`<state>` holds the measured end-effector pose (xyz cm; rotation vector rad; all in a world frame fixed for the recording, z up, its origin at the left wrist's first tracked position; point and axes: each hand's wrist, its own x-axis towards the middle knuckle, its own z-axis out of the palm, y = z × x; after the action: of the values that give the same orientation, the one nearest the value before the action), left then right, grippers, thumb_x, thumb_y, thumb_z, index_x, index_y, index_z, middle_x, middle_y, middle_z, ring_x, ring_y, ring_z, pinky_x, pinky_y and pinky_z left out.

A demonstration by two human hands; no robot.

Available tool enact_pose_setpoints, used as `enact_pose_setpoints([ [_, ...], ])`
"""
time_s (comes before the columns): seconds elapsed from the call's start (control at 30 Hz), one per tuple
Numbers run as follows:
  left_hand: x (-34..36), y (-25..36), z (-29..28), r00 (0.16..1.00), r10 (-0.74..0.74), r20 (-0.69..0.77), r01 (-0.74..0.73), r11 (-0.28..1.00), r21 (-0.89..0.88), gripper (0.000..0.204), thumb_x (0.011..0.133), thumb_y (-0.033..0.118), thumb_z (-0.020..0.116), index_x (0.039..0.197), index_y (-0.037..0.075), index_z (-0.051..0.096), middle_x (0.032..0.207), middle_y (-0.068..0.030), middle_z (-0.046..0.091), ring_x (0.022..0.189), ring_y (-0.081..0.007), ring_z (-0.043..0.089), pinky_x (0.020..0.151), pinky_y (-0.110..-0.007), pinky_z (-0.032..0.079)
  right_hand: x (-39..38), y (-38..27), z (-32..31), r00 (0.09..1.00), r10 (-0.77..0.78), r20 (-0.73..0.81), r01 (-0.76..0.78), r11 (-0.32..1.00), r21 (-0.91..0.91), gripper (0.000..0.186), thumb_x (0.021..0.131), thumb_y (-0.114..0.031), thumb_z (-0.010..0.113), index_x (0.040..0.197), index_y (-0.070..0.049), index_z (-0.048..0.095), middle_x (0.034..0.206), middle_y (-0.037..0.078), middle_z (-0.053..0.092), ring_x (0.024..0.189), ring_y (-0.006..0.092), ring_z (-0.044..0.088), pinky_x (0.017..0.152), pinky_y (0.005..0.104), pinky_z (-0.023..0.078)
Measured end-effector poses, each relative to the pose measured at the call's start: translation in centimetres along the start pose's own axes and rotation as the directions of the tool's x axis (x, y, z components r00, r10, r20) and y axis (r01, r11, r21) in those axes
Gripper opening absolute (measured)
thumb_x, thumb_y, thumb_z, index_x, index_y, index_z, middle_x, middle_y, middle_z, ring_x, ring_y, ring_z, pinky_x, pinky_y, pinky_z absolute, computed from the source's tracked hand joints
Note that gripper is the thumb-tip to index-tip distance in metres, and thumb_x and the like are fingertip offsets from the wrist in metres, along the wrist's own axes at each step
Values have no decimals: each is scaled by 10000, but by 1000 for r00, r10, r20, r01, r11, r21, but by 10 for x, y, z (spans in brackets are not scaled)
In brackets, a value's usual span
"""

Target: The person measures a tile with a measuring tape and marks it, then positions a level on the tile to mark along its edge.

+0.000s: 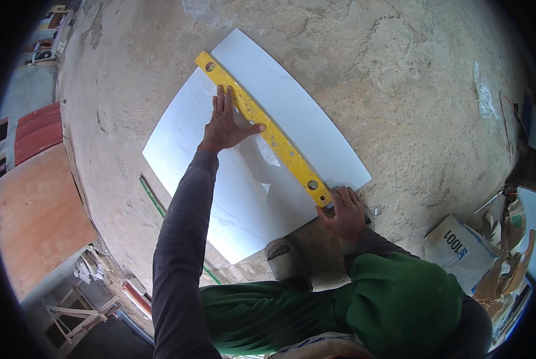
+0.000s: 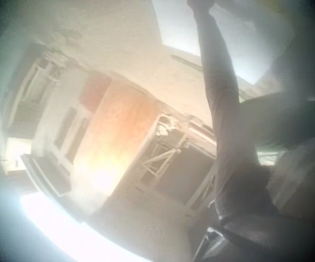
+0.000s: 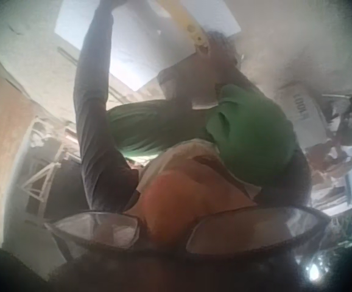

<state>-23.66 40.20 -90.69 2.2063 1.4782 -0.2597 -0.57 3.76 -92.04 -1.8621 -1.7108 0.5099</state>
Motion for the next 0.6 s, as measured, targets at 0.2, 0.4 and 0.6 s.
enact_pose_setpoints([
  [0.2,-2,0,-2,999,-28,19,28,999,25,1608,658,750,966,1789,44,66,1853,-282,-7,1708,-498,78,1257,-703,377,1,-2,-1,1000,-5,5,5,1000,-13,516,873,-307,887,1211,12,664,1145,172,626,1044,375,668,873,481,590],
  [0.4,1,8,-1,996,-31,79,31,999,9,1600,709,720,969,1778,22,5,1833,-322,-43,1706,-496,16,1307,-690,314,-3,2,-1,1000,7,13,-7,1000,-16,540,862,-298,904,1225,21,663,1154,178,618,1043,388,665,883,495,593],
  [0.6,0,-12,9,992,87,-86,-98,985,-143,1591,676,724,981,1773,6,79,1807,-387,33,1696,-535,66,1281,-709,326,-3,1,2,1000,4,22,-5,1000,3,554,852,-281,920,1235,25,662,1154,181,608,1030,396,664,874,502,600],
])
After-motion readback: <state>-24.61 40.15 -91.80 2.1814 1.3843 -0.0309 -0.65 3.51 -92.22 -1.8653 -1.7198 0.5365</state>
